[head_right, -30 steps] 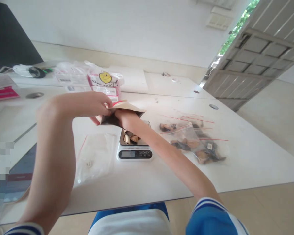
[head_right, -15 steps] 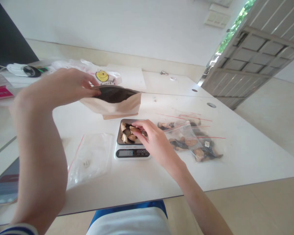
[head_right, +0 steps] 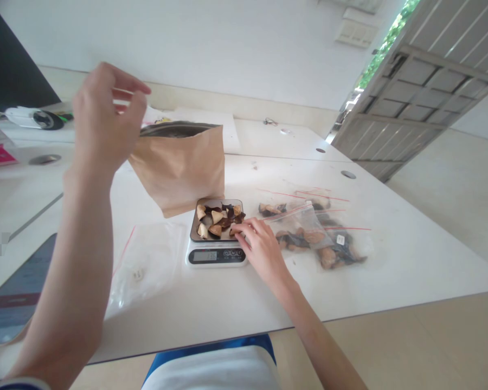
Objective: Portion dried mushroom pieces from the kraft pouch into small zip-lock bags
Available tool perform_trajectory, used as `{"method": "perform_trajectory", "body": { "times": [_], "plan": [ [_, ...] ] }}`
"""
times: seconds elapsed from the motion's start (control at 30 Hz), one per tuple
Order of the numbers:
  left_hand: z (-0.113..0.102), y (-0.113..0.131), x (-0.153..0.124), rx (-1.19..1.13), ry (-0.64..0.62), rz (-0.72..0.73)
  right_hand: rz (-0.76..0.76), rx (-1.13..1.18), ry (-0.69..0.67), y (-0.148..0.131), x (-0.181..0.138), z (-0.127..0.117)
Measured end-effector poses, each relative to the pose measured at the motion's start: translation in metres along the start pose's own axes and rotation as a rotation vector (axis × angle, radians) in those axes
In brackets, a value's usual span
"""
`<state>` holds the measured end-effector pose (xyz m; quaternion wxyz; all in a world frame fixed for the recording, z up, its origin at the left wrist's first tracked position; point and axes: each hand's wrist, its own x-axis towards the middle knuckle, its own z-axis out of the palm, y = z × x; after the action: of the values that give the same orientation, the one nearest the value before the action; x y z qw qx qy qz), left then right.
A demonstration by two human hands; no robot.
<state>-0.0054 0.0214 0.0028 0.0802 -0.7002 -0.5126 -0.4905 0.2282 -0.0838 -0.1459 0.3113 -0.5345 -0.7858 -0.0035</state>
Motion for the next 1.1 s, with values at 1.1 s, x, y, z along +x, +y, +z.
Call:
{"method": "perform_trajectory", "body": {
  "times": [1.1],
  "plan": [
    [-0.005, -0.003, 0.001, 0.344, -0.372, -0.17, 0.128, 0.084, 0.082, 0.023, -0.057, 0.005]
  ]
}}
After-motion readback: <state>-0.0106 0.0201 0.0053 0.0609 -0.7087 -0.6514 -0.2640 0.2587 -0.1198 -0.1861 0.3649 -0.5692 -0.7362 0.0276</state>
